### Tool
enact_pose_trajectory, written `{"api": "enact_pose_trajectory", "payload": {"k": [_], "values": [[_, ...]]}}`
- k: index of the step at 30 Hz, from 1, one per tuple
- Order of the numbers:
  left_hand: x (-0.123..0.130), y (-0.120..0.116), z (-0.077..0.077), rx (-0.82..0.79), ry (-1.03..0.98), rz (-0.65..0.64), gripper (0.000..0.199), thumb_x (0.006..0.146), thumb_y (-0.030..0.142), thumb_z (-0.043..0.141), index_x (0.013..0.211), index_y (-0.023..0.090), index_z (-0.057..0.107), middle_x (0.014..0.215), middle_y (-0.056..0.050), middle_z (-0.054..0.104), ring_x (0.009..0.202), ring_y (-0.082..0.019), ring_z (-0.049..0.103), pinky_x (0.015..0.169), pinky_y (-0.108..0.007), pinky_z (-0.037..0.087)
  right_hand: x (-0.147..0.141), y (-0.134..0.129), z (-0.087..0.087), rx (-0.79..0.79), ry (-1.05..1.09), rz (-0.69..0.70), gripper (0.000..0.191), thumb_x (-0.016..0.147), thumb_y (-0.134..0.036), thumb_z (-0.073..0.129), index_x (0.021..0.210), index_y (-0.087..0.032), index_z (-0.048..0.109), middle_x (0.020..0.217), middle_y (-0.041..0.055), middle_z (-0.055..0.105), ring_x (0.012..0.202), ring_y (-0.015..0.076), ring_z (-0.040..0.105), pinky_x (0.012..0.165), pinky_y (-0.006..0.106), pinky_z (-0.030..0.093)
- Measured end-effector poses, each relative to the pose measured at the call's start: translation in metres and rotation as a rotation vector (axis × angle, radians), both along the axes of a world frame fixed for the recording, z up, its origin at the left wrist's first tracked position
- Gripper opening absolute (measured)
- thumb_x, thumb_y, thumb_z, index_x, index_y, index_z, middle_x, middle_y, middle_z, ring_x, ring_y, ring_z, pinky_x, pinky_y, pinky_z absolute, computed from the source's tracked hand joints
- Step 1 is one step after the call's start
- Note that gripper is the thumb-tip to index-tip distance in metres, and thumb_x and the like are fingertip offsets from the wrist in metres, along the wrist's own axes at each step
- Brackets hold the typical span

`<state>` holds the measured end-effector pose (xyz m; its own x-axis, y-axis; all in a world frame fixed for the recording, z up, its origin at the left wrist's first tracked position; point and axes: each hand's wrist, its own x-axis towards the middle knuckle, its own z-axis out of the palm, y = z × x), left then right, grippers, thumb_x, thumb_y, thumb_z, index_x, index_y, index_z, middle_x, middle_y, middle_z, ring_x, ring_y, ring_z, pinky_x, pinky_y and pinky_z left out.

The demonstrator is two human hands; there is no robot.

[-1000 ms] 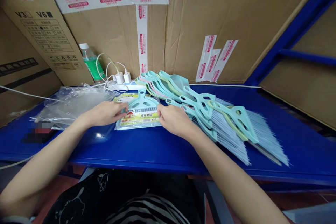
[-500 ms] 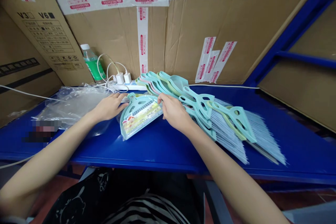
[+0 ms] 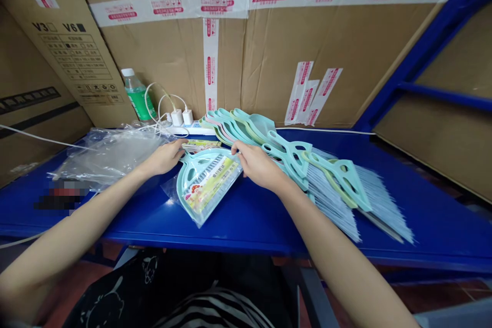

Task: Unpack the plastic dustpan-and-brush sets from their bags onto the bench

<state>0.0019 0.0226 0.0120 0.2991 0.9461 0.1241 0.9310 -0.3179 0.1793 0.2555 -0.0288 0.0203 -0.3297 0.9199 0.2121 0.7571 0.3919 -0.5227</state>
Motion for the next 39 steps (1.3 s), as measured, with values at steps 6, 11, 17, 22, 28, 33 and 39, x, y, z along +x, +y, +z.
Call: {"api": "enact_pose_trajectory", "payload": {"k": [6, 11, 17, 22, 28, 33, 39], "values": [[-0.003, 0.002, 0.005, -0.162, -0.5, -0.022, 0.028, 0.091, 0.009, 0.037, 0.093, 0.015, 0.064, 0.072, -0.001, 0.059, 0.052, -0.012, 0.06, 0.055, -0.025, 0.051, 0.003, 0.002, -0.002, 0.004, 0.054, -0.064, 0.011, 0.089, -0.014, 0.036, 0.094, -0.022, 0.042, 0.062, -0.0068, 0.049, 0.046, 0.0149, 0.057, 0.055, 0.029, 0.043], [-0.001, 0.003, 0.009, -0.355, -1.061, -0.019, 0.023, 0.091, 0.009, 0.043, 0.078, 0.015, 0.061, 0.058, 0.006, 0.046, 0.033, -0.004, 0.043, 0.036, -0.016, 0.04, 0.004, 0.006, -0.004, -0.043, 0.34, -0.134, 0.008, 0.089, -0.027, 0.047, 0.093, -0.023, 0.042, 0.065, -0.0072, 0.049, 0.041, 0.0117, 0.051, 0.046, 0.027, 0.044], [0.005, 0.0, 0.015, -0.314, -1.38, 0.06, 0.024, 0.09, 0.007, 0.043, 0.07, 0.015, 0.055, 0.056, 0.006, 0.046, 0.033, -0.005, 0.04, 0.034, -0.016, 0.037, 0.008, 0.009, -0.002, -0.328, 0.797, -0.021, 0.019, 0.094, -0.04, 0.046, 0.104, -0.024, 0.044, 0.076, -0.0008, 0.062, 0.063, 0.0141, 0.063, 0.059, 0.028, 0.054], [0.012, -0.007, 0.017, -0.28, -1.456, 0.065, 0.026, 0.091, 0.007, 0.038, 0.071, 0.015, 0.053, 0.055, 0.006, 0.044, 0.035, -0.005, 0.042, 0.036, -0.016, 0.04, -0.005, 0.002, -0.001, -0.472, 0.97, 0.035, 0.036, 0.083, -0.02, 0.059, 0.117, -0.025, 0.046, 0.106, 0.0059, 0.068, 0.097, 0.0209, 0.066, 0.08, 0.036, 0.057], [0.016, -0.008, 0.014, -0.241, -1.477, 0.097, 0.023, 0.091, 0.01, 0.044, 0.07, 0.016, 0.051, 0.059, 0.006, 0.046, 0.037, -0.005, 0.045, 0.039, -0.016, 0.043, -0.014, -0.003, -0.007, -0.419, 1.032, -0.063, 0.097, 0.081, -0.019, 0.063, 0.15, -0.036, -0.003, 0.127, 0.0081, 0.061, 0.108, 0.0258, 0.063, 0.079, 0.044, 0.06], [0.015, -0.006, 0.012, -0.2, -1.51, 0.151, 0.021, 0.091, 0.01, 0.044, 0.073, 0.016, 0.053, 0.06, 0.007, 0.045, 0.037, -0.005, 0.047, 0.041, -0.017, 0.045, -0.018, -0.011, -0.008, -0.464, 0.961, 0.088, 0.118, 0.08, -0.022, 0.067, 0.145, -0.034, -0.031, 0.123, 0.0095, 0.062, 0.086, 0.0237, 0.07, 0.067, 0.04, 0.064], [0.018, -0.012, 0.019, -0.267, -1.505, 0.12, 0.016, 0.087, 0.009, 0.046, 0.075, 0.015, 0.055, 0.059, 0.006, 0.047, 0.037, -0.006, 0.048, 0.04, -0.018, 0.045, -0.015, -0.025, -0.004, -0.493, 0.987, 0.066, 0.115, 0.078, -0.021, 0.066, 0.149, -0.03, -0.024, 0.109, 0.0071, 0.067, 0.068, 0.0178, 0.069, 0.055, 0.029, 0.06]]}}
